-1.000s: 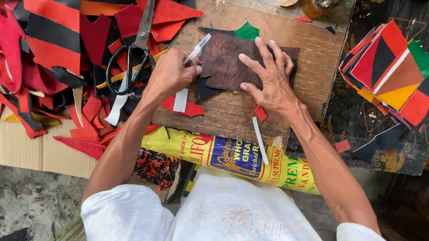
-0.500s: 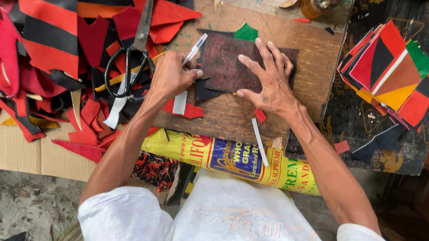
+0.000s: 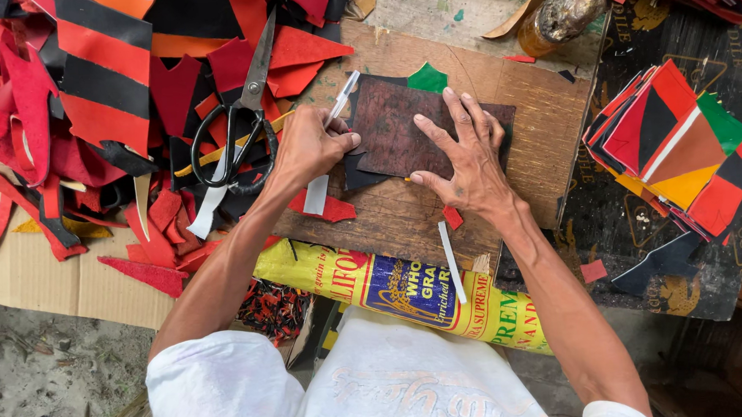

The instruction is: The person cuts colorful leather scraps into shapes with scissors, then uses a marker to trace around a dark template board on the workbench. They trim thin white strips, arrange the cut pieces, and set finished pieces onto a stack at the side of the table.

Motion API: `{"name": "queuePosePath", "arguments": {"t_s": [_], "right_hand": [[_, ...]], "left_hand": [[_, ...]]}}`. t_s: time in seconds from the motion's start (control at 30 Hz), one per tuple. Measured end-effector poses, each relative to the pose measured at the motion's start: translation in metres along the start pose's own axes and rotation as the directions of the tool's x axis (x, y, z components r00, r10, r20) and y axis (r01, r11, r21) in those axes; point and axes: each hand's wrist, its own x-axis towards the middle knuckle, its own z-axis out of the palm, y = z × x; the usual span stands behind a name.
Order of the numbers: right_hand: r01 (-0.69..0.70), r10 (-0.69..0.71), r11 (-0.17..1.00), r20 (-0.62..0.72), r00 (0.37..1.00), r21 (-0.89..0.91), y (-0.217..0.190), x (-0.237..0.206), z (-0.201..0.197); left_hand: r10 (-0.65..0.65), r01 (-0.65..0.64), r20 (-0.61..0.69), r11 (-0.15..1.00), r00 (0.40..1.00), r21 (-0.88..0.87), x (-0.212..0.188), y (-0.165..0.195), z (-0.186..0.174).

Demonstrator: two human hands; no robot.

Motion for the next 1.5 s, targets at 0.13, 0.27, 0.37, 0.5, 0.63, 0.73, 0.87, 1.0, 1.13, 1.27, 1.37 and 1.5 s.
{"name": "queuePosePath", "arguments": {"t_s": [0.13, 0.27, 0.37, 0.5, 0.63, 0.73, 0.87, 1.0, 1.13, 1.27, 1.37, 1.5], "right_hand": [[0.002, -0.002, 1.0, 0.005, 1.0, -0.015, 0.0, -0.001, -0.001], [0.014, -0.014, 1.0, -0.008, 1.0, -0.02, 0.001, 0.0, 0.0], [0.027, -0.027, 1.0, -0.008, 1.0, -0.012, 0.002, 0.0, 0.002], [0.032, -0.032, 0.999, -0.01, 0.999, -0.018, 0.003, 0.001, 0.003], [0.026, -0.026, 1.0, -0.008, 1.0, -0.007, 0.001, 0.003, 0.003], [0.017, -0.016, 1.0, -0.012, 1.0, 0.02, 0.0, 0.003, 0.001], [0.003, -0.003, 1.0, -0.011, 1.0, 0.024, -0.002, 0.001, -0.003], [0.011, -0.011, 1.0, -0.024, 1.0, 0.011, -0.002, 0.001, -0.001], [0.015, -0.015, 1.0, -0.023, 1.0, 0.005, 0.001, 0.002, 0.002], [0.037, -0.038, 0.999, -0.027, 0.999, -0.009, 0.004, 0.002, 0.003], [0.024, -0.024, 1.0, -0.026, 0.999, -0.003, 0.004, 0.002, 0.003], [0.022, -0.028, 0.996, -0.077, 0.997, -0.083, -0.002, 0.001, 0.007]], "left_hand": [[-0.02, 0.02, 0.086, 1.0, 0.996, 0.004, -0.005, 0.005, -0.013], [0.02, -0.022, 0.1, 1.0, 0.995, 0.019, -0.005, 0.008, -0.016], [-0.018, 0.014, 0.108, 0.999, 0.994, 0.042, -0.005, 0.008, -0.016], [-0.021, 0.019, 0.106, 1.0, 0.994, 0.02, -0.005, 0.007, -0.015], [-0.043, 0.041, 0.11, 0.999, 0.993, 0.024, -0.004, 0.008, -0.016], [-0.028, 0.025, 0.1, 0.999, 0.995, 0.031, -0.005, 0.009, -0.014], [0.043, -0.046, 0.072, 0.998, 0.996, 0.032, -0.007, 0.008, -0.012], [0.02, -0.021, 0.079, 1.0, 0.997, 0.018, -0.004, 0.004, -0.012], [0.029, -0.031, 0.079, 0.999, 0.996, 0.022, -0.003, 0.003, -0.012], [0.082, -0.087, 0.069, 0.993, 0.994, 0.081, -0.007, 0.007, -0.014], [0.109, -0.086, -0.056, 0.947, 0.992, 0.309, -0.01, 0.009, -0.018], [0.027, -0.03, 0.05, 0.998, 0.998, 0.058, 0.002, 0.013, -0.016]]}}
